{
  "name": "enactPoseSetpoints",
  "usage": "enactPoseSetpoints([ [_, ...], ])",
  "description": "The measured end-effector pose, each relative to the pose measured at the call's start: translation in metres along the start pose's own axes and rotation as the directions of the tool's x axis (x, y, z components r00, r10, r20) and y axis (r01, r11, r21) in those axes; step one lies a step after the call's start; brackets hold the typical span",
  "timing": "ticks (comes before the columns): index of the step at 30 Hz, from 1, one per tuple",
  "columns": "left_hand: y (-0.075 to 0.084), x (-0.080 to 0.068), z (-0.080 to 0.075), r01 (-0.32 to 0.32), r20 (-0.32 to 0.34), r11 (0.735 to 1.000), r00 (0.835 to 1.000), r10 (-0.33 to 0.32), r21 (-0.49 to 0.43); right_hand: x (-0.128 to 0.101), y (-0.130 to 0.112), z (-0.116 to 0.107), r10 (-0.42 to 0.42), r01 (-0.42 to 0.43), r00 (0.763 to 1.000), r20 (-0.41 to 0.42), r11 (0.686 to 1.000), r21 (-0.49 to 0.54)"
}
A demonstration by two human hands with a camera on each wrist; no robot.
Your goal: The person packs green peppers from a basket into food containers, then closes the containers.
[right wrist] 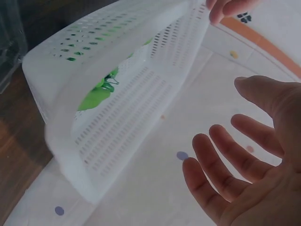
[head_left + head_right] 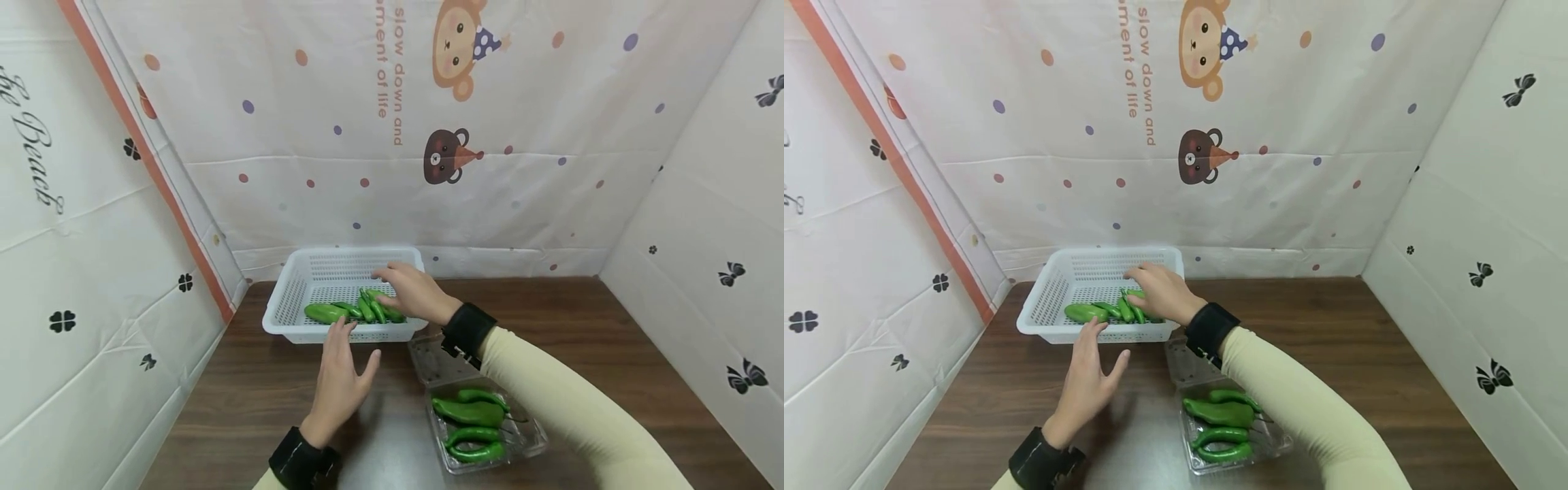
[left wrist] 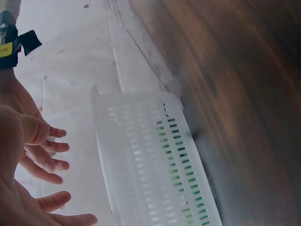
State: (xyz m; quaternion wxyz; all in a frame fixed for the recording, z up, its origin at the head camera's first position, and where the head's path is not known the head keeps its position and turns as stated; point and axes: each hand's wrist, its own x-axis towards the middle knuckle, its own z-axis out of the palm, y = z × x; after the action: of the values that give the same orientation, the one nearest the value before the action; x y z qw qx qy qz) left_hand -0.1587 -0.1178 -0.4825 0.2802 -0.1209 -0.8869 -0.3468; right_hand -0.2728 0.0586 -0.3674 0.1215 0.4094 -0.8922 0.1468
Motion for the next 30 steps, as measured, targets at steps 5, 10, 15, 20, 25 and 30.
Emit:
enactPoseSetpoints([
  [5, -0.008, 0.006, -0.003, 0.020, 0.000, 0.999, 1.000, -0.020, 0.025, 0.026, 0.005, 0.007, 0.043, -0.050, 0.988, 0.150, 0.998, 0.047],
  [10, -0.016, 0.013, -0.006, 0.025, -0.005, 0.999, 1.000, -0.025, 0.040, 0.043, 0.011, 0.016, 0.112, -0.138, 0.956, 0.271, 0.987, 0.080],
  [15, -0.025, 0.017, -0.009, 0.051, -0.013, 0.996, 0.999, -0.050, 0.072, 0.055, 0.015, 0.027, 0.158, -0.189, 0.920, 0.360, 0.980, 0.054],
  [20, -0.033, 0.020, -0.013, 0.086, -0.015, 0.991, 0.996, -0.085, 0.098, 0.068, 0.017, 0.036, 0.185, -0.209, 0.878, 0.442, 0.978, 0.005],
  [25, -0.039, 0.025, -0.017, 0.112, -0.027, 0.988, 0.994, -0.110, 0.104, 0.080, 0.013, 0.042, 0.187, -0.194, 0.837, 0.515, 0.980, -0.041],
  [30, -0.045, 0.029, -0.022, 0.101, -0.050, 0.989, 0.994, -0.096, 0.108, 0.092, 0.010, 0.056, 0.185, -0.174, 0.812, 0.554, 0.982, -0.073],
])
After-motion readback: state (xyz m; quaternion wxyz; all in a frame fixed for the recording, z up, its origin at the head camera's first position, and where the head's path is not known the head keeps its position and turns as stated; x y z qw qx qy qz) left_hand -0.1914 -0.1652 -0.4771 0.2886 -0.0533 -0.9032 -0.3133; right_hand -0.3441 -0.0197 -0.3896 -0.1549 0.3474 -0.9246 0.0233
